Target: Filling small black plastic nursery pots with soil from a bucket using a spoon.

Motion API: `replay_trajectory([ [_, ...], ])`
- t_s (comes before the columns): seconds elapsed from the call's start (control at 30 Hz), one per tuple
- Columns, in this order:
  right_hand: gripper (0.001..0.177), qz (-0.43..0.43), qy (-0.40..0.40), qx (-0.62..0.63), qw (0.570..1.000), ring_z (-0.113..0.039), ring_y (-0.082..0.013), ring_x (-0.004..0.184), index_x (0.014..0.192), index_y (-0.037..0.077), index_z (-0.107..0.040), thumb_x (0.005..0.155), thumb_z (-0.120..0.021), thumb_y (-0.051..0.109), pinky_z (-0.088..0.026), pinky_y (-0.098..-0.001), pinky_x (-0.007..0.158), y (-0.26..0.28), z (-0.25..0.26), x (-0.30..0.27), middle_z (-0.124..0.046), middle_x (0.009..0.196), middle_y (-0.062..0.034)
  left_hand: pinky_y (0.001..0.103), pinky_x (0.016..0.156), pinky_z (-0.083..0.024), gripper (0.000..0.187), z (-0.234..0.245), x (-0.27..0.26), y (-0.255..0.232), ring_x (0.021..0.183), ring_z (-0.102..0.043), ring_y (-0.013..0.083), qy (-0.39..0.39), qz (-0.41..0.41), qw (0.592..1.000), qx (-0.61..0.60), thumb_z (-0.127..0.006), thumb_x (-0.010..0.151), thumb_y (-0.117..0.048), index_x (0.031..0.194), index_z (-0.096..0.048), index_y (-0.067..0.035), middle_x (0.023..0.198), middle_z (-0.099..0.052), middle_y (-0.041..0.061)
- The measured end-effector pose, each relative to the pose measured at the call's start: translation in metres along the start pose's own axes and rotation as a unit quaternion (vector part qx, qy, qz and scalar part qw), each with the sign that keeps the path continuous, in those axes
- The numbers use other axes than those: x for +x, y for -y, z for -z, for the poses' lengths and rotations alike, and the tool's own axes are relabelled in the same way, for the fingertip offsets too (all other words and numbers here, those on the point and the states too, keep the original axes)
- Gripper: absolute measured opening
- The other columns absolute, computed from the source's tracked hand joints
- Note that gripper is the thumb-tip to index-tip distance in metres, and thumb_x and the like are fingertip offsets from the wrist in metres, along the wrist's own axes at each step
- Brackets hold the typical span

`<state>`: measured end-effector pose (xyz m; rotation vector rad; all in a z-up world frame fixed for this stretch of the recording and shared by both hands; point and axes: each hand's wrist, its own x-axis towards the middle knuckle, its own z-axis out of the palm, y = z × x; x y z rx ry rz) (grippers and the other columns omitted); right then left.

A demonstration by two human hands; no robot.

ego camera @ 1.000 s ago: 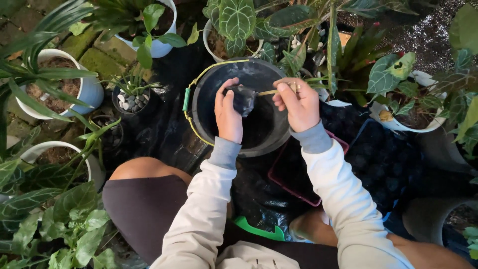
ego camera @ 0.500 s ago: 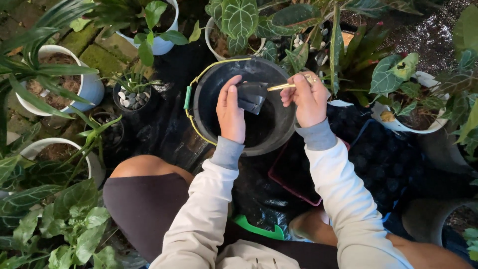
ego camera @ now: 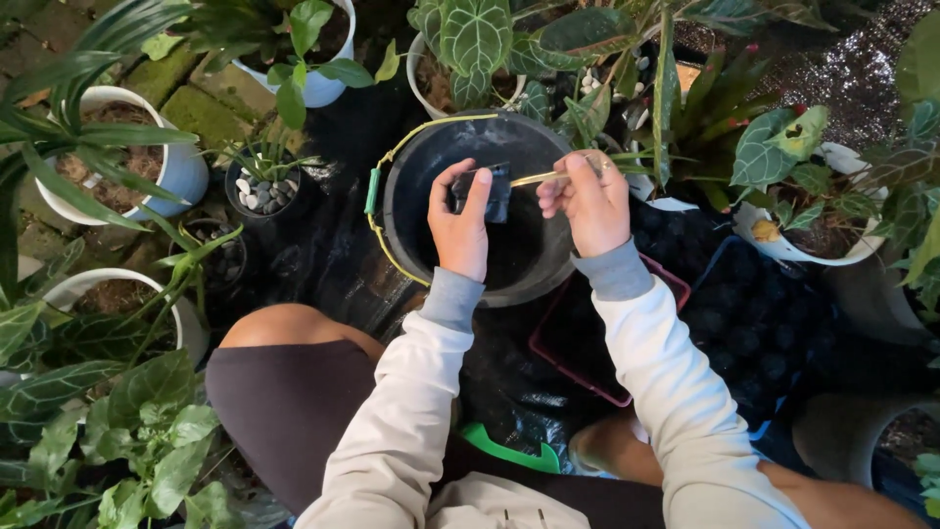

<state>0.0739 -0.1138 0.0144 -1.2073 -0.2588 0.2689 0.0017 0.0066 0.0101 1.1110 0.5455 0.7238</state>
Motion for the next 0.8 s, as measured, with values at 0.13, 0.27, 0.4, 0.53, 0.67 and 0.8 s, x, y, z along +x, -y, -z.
replay_trajectory([
  [0.13,0.019,-0.013,-0.013,0.033,0.999,-0.061,-0.0253,0.054,0.092,-0.002,-0.049,0.093,-0.043,0.016,-0.054,-0.0301,0.043,-0.007,0.009,0.007,-0.057,0.065,-0.0246,0.034,0.085,-0.047,0.037,-0.006,-0.003,-0.007,0.102,-0.051,0.0184,0.030,0.026,0.988,-0.148,-0.060,0.087,-0.022,0.118,-0.044,-0.010,0.117,-0.048,0.011],
  [0.27,0.018,-0.008,-0.006,-0.011,1.000,-0.060,-0.0234,0.052,0.089,-0.002,-0.050,0.092,-0.044,0.015,-0.051,-0.0270,0.041,0.003,-0.005,0.002,-0.058,0.063,-0.0239,0.038,0.077,-0.053,0.028,-0.008,0.002,-0.005,0.091,-0.062,0.0276,0.016,0.058,0.962,-0.265,-0.050,0.093,-0.024,0.117,-0.044,-0.012,0.103,-0.060,0.017],
  [0.4,0.019,0.044,-0.031,-0.075,0.996,-0.058,-0.0207,0.051,0.087,-0.001,-0.051,0.092,-0.043,0.015,-0.047,-0.0229,0.039,0.013,-0.008,0.006,-0.057,0.060,-0.0223,0.034,0.073,-0.053,0.014,0.009,0.027,-0.015,0.078,-0.066,0.0250,-0.058,0.063,0.948,-0.308,-0.055,0.089,-0.029,0.098,-0.057,-0.017,0.085,-0.066,0.011],
  [0.53,0.017,0.065,-0.002,-0.199,0.978,-0.055,-0.0153,0.054,0.087,0.002,-0.054,0.092,-0.044,0.016,-0.044,-0.0212,0.046,0.021,-0.018,0.022,-0.058,0.065,-0.0141,0.035,0.075,-0.053,0.019,0.030,0.037,-0.048,0.082,-0.063,0.0247,-0.145,0.104,0.892,-0.415,-0.064,0.078,-0.031,0.085,-0.059,-0.014,0.086,-0.065,0.015],
  [0.67,0.025,0.059,0.133,-0.505,0.851,-0.062,-0.0220,0.075,0.091,0.008,-0.063,0.091,-0.046,0.026,-0.044,-0.0355,0.069,-0.043,-0.007,0.064,-0.067,0.081,-0.0073,0.036,0.081,-0.050,0.028,0.030,0.026,-0.088,0.089,-0.059,0.0226,-0.136,0.094,0.888,-0.429,-0.063,0.075,-0.031,0.093,-0.054,-0.013,0.095,-0.061,0.016],
  [0.8,0.029,0.113,0.273,-0.534,0.793,-0.058,-0.0256,0.098,0.101,0.006,-0.065,0.088,-0.048,0.026,-0.041,-0.0350,0.084,-0.117,-0.020,0.077,-0.064,0.103,-0.0106,0.036,0.081,-0.051,0.020,0.034,0.031,-0.084,0.089,-0.060,0.0208,-0.137,0.108,0.873,-0.456,-0.064,0.076,-0.029,0.088,-0.057,-0.014,0.091,-0.062,0.014],
])
